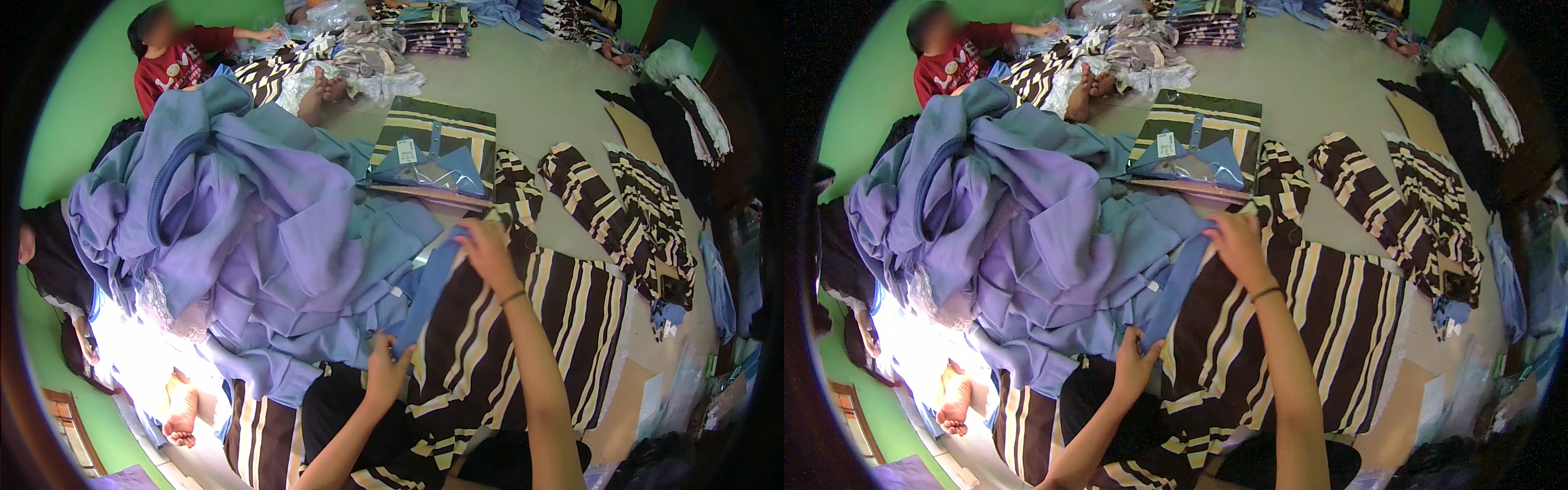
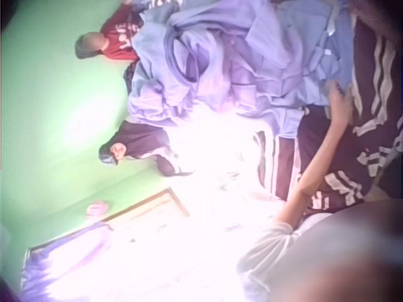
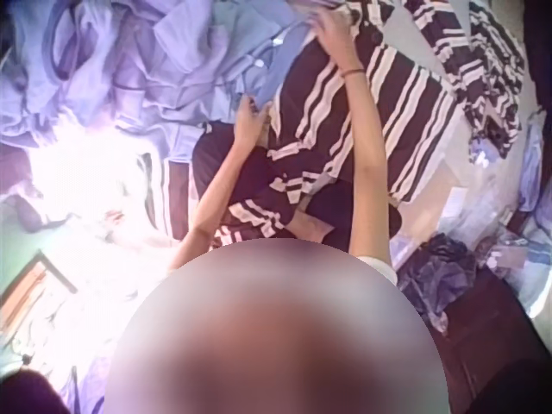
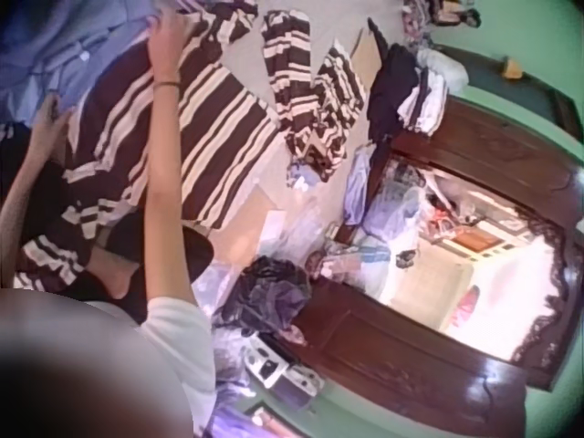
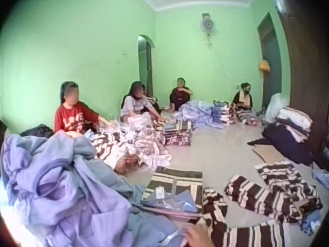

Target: The person folds a striped garment on a cardboard template, inserts a blue fabric piece, and places the folded item into a clear plastic bag. The person repeats this process with another garment, folding and bagging each item.

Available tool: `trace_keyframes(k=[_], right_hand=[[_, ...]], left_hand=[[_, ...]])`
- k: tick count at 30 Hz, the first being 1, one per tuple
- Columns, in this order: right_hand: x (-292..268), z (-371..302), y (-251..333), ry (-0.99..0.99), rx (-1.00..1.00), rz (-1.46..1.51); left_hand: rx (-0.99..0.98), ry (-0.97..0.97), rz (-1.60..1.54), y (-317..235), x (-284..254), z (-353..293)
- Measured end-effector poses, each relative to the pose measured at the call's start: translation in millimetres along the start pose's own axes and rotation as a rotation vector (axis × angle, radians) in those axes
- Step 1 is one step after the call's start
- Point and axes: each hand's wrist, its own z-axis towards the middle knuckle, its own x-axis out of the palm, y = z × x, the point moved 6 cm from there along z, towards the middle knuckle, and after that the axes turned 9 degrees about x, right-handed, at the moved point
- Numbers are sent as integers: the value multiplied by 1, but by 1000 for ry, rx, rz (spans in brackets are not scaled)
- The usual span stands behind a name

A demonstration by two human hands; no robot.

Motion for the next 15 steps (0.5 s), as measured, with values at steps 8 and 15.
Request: trace_keyframes(k=[8,15], right_hand=[[97,-8,-30,637,150,-160],[46,-10,-25,569,176,185]], left_hand=[[-75,274,280,43,22,-16],[-341,313,196,28,23,-17]])
